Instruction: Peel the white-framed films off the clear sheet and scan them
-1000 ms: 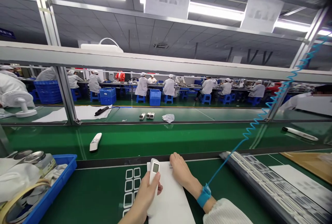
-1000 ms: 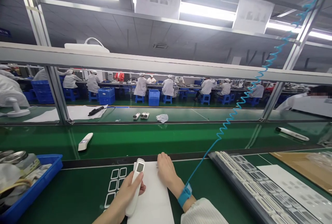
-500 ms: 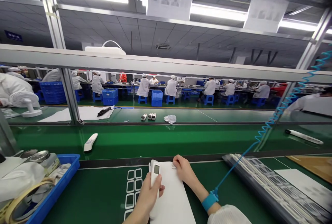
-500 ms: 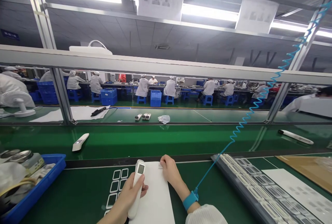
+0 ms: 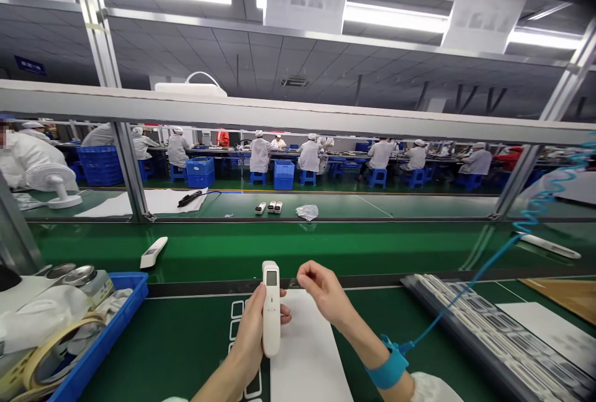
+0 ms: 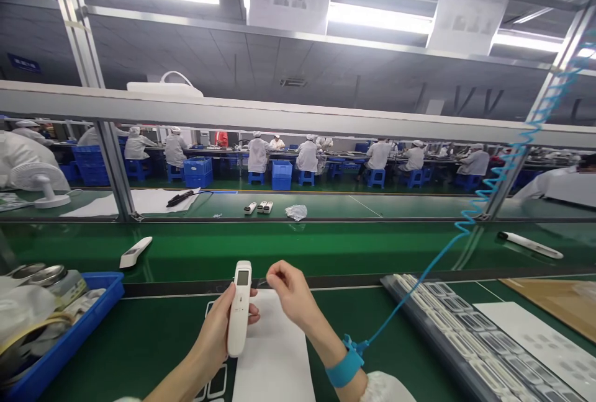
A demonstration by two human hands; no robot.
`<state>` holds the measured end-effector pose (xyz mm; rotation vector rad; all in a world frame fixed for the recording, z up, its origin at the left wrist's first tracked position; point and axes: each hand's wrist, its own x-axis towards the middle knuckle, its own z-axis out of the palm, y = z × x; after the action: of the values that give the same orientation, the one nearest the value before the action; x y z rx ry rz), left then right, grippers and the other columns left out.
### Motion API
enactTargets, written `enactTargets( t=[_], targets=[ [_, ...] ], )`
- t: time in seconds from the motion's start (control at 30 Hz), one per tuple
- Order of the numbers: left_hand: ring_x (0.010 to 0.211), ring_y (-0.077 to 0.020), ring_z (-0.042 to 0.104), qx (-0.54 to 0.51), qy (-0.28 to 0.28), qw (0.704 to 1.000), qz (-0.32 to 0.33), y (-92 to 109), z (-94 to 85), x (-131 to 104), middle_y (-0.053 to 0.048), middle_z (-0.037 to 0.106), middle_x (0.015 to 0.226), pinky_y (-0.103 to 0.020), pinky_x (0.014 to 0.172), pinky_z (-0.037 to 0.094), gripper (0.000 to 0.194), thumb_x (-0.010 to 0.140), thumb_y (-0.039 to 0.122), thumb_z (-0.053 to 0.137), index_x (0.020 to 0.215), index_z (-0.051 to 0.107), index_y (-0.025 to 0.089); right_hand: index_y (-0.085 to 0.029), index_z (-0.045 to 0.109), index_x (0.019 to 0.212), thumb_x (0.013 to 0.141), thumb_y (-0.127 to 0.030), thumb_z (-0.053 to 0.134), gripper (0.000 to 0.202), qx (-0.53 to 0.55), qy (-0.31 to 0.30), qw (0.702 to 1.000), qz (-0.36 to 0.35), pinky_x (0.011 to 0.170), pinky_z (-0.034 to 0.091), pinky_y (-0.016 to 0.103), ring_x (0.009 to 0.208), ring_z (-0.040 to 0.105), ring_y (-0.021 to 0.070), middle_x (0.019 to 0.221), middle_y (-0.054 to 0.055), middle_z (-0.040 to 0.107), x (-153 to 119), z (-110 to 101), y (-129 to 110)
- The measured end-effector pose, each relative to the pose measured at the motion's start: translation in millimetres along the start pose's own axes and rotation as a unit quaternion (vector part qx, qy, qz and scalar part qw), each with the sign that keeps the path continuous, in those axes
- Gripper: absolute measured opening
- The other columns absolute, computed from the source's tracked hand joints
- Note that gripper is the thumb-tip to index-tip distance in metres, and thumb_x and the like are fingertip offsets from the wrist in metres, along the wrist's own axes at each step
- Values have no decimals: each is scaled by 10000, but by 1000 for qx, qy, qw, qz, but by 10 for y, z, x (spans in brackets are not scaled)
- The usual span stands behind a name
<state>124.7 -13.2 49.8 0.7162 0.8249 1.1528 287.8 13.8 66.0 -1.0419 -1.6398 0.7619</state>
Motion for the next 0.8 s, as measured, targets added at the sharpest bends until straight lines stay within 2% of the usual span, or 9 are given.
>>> enactTargets(
  t=[0.07,0.13,0.27,0.33,0.43,0.5,0.8],
  targets=[
    [602,-148,556,-13,2,1000,-7,21,17,-33,-49,601,649,-282,637,494,524,766,623,563,897,601,117,-192,494,735,850,-275,503,142,59,-73,996,0,549,414,247,594,489,139,655,-17,495,-82,150,-199],
    [545,-118,507,-12,-8,1000,-20,-11,24,-60,-26,568,634,-241,554,450,501,790,617,530,882,594,129,-202,464,749,879,-238,462,136,96,-109,989,9,492,428,236,531,508,130,635,-33,480,-151,260,-293],
    [596,-117,496,0,-61,998,-27,-134,17,-99,-15,545,697,-238,577,446,448,809,575,522,953,577,154,-204,440,747,913,-225,418,169,46,-65,997,-13,385,368,205,434,459,86,712,-34,441,-192,332,-238],
    [649,-128,492,19,-66,997,-22,-173,20,-114,-8,533,743,-243,588,452,423,774,474,604,1069,545,178,-197,453,740,917,-213,409,183,0,-40,999,-37,412,372,207,481,462,91,752,-19,444,-183,319,-183],
    [637,-123,456,55,-52,997,-22,-188,36,-133,0,510,754,-229,540,420,515,721,381,646,1171,486,188,-194,469,734,909,-172,407,187,-54,-12,996,-65,520,399,228,593,475,123,744,-7,459,-172,295,-136],
    [605,-114,437,74,-45,996,-26,-187,47,-142,5,499,740,-223,523,398,529,720,379,630,1183,470,179,-194,475,739,910,-161,406,187,-66,-6,996,-66,559,397,239,626,470,133,743,-3,468,-171,290,-123],
    [602,-104,398,105,-71,992,-3,-222,34,-140,5,471,743,-211,507,376,458,766,394,574,1150,471,167,-198,479,741,925,-189,412,195,-55,6,997,-54,546,369,236,641,459,141,746,-1,461,-176,308,-96]
  ],
)
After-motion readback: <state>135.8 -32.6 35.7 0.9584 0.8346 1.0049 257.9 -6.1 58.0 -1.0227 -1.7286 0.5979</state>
